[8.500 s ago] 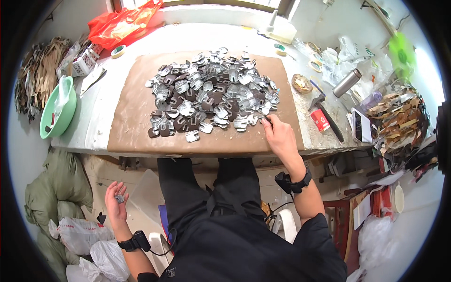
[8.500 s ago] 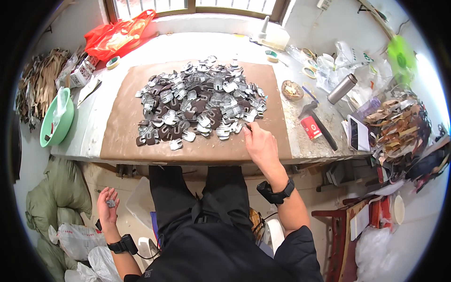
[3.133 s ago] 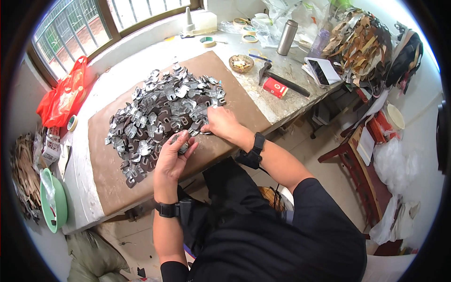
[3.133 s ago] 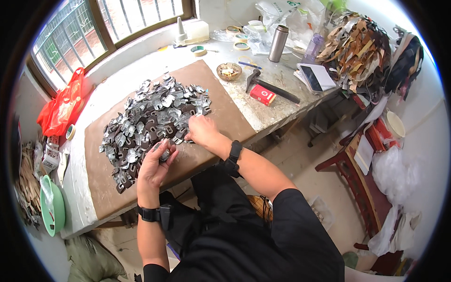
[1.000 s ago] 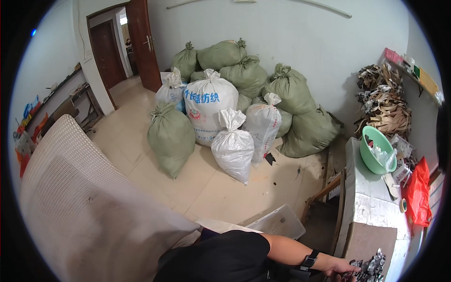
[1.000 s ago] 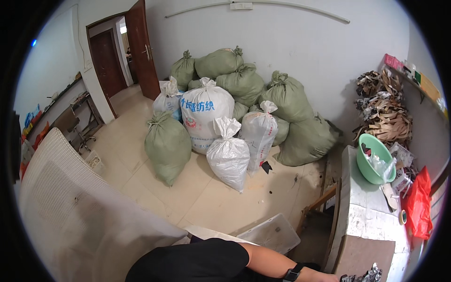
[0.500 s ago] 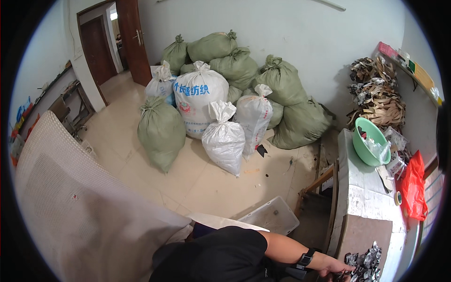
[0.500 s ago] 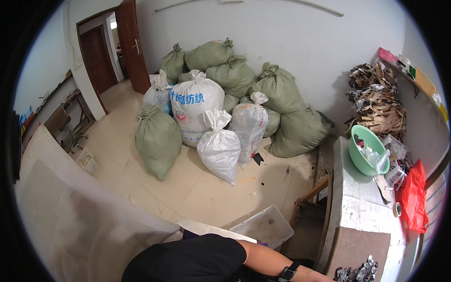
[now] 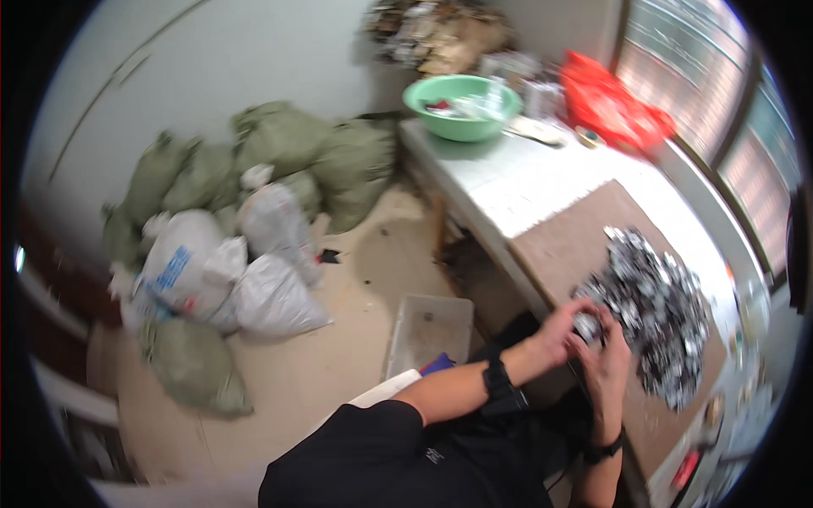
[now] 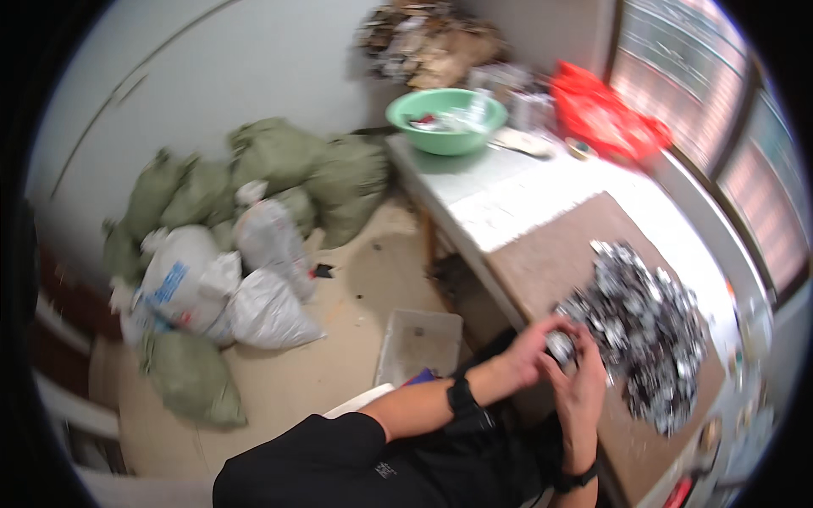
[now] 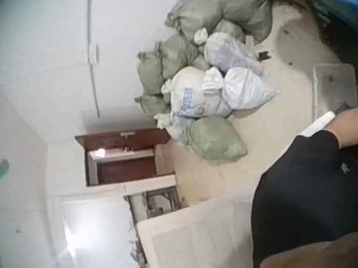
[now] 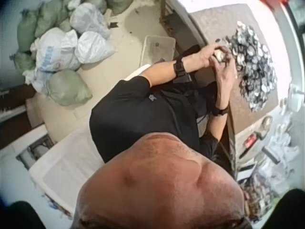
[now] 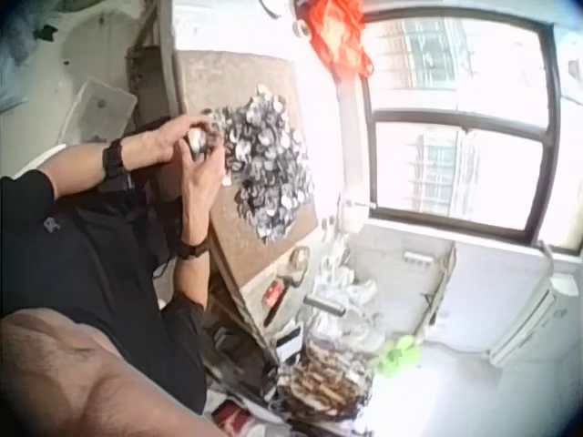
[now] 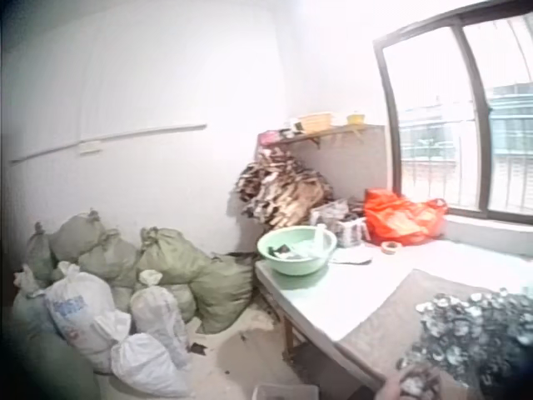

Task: Sorting and inspecting small metal shoe components on a workbench.

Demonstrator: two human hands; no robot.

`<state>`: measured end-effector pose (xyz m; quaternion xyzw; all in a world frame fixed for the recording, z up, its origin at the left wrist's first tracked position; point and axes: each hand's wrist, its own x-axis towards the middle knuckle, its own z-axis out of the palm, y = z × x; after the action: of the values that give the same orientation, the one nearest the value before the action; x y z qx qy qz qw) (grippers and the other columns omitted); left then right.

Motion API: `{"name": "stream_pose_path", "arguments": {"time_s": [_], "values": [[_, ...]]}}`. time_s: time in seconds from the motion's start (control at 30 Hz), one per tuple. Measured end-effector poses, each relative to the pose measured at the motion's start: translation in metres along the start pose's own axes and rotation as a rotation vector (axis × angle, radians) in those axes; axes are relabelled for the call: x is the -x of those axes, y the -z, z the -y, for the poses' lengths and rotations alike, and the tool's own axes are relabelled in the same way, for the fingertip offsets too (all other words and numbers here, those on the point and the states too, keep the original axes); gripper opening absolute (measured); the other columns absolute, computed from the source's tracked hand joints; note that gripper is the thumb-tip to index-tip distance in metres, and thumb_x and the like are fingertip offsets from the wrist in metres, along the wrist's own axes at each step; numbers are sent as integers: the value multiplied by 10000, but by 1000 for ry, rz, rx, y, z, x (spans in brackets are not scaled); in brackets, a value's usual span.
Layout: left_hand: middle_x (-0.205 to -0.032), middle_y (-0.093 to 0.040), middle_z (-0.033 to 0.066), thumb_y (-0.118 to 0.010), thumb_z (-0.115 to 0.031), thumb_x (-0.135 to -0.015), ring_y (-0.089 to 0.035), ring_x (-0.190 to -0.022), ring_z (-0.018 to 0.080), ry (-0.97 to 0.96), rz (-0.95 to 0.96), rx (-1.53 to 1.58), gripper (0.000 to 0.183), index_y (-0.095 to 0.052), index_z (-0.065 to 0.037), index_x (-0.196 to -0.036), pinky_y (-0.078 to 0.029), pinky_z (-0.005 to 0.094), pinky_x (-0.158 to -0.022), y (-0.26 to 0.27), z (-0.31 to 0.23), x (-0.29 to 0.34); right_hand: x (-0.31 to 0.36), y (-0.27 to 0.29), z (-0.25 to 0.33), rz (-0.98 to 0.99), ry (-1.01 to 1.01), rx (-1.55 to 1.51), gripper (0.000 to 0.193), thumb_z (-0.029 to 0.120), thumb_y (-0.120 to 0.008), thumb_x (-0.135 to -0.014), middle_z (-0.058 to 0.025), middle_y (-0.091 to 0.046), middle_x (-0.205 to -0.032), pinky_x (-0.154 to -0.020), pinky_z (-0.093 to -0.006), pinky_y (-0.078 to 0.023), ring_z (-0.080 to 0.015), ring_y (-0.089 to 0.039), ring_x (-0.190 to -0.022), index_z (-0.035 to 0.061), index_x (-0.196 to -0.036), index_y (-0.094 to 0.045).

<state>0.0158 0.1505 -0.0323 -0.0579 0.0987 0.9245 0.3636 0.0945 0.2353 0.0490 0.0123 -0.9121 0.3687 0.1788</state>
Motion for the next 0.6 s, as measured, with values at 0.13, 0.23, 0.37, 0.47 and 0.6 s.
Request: {"name": "stream_pose_path", "arguments": {"time_s": [0.13,0.23,0.37,0.47,0.6], "values": [[-903,-652,140,-568,-166,-893,-652,-824,264,-62,-112,-40,194,-604,24,-903,-576,394,-804,-9,-20,-1,11,15,1,-229,-23,76,324,207,-754,-839,-181,-656,-954,-741,-384,-512,-341,-648,-853,-9,-1027,-601],[-922,-648,151,-577,-162,-899,-656,-910,290,-73,-136,-103,204,-599,39,-928,-591,435,-850,-24,-33,6,26,30,3,-142,-248,7,266,280,-625,-955,-184,-636,-818,-649,-416,-498,-384,-622,-726,18,-990,-601],[-925,-651,122,-629,-235,-932,-660,-954,269,-115,-171,-256,244,-619,8,-936,-602,406,-860,-27,-20,-5,41,26,-16,-164,-164,116,352,378,-569,-973,-187,-636,-833,-621,-456,-495,-398,-630,-729,28,-989,-605],[-874,-654,82,-632,-293,-944,-673,-866,214,-68,-168,-313,263,-635,-31,-932,-609,379,-813,-25,-13,-5,47,17,-25,-159,-74,160,343,370,-576,-967,-169,-628,-822,-588,-438,-499,-373,-628,-696,29,-984,-608],[-833,-645,58,-629,-293,-947,-659,-723,161,-65,-113,-414,248,-638,-47,-913,-608,373,-727,-27,-3,0,47,9,-26,-151,54,295,308,350,-603,-950,-109,-590,-747,-505,-392,-479,-294,-620,-624,43,-950,-620]]}}
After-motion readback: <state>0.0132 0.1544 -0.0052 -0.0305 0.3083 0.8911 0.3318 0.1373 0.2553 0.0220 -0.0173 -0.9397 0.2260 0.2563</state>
